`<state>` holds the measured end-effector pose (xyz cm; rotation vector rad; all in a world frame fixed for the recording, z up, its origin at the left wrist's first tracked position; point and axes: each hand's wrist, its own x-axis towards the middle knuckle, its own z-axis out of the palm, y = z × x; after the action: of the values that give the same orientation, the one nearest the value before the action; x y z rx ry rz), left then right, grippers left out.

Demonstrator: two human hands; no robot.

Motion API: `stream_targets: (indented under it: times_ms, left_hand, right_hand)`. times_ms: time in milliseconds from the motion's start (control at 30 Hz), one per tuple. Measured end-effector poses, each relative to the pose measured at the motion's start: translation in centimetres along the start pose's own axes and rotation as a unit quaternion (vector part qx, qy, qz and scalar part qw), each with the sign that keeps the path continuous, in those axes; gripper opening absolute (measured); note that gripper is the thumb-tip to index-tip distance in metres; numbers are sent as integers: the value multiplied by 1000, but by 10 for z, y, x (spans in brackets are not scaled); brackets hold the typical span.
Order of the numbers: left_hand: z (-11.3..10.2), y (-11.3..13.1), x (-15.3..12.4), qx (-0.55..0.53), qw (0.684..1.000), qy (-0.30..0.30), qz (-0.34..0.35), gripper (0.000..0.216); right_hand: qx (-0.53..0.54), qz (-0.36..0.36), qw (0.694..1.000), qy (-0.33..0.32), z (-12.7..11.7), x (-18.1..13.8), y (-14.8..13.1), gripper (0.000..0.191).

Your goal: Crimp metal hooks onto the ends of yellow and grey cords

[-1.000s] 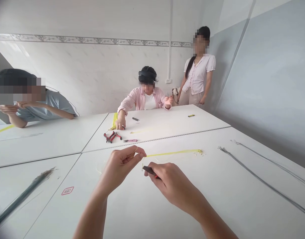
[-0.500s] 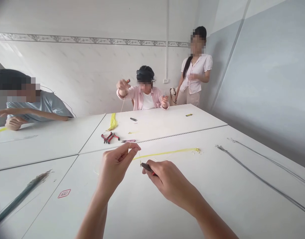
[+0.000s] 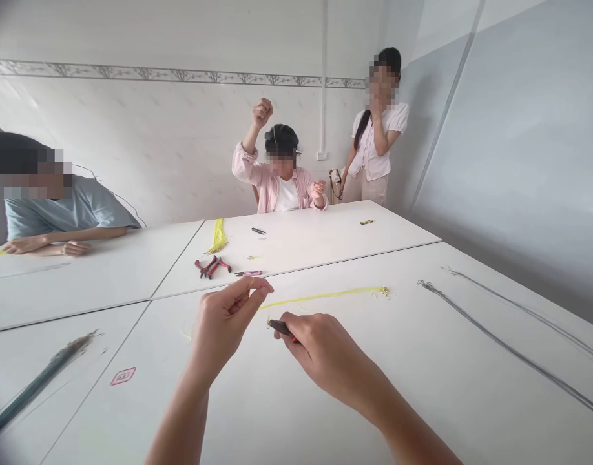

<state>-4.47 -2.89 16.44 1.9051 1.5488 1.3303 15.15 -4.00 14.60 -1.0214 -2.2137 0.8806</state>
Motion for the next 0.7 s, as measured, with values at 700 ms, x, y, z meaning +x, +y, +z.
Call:
stream_targets:
  times_ms: [700]
  left_hand:
    - [-10, -4, 2, -12, 996, -91, -15, 29]
  right_hand:
    - [-38, 10, 999, 24, 1, 0, 5, 25]
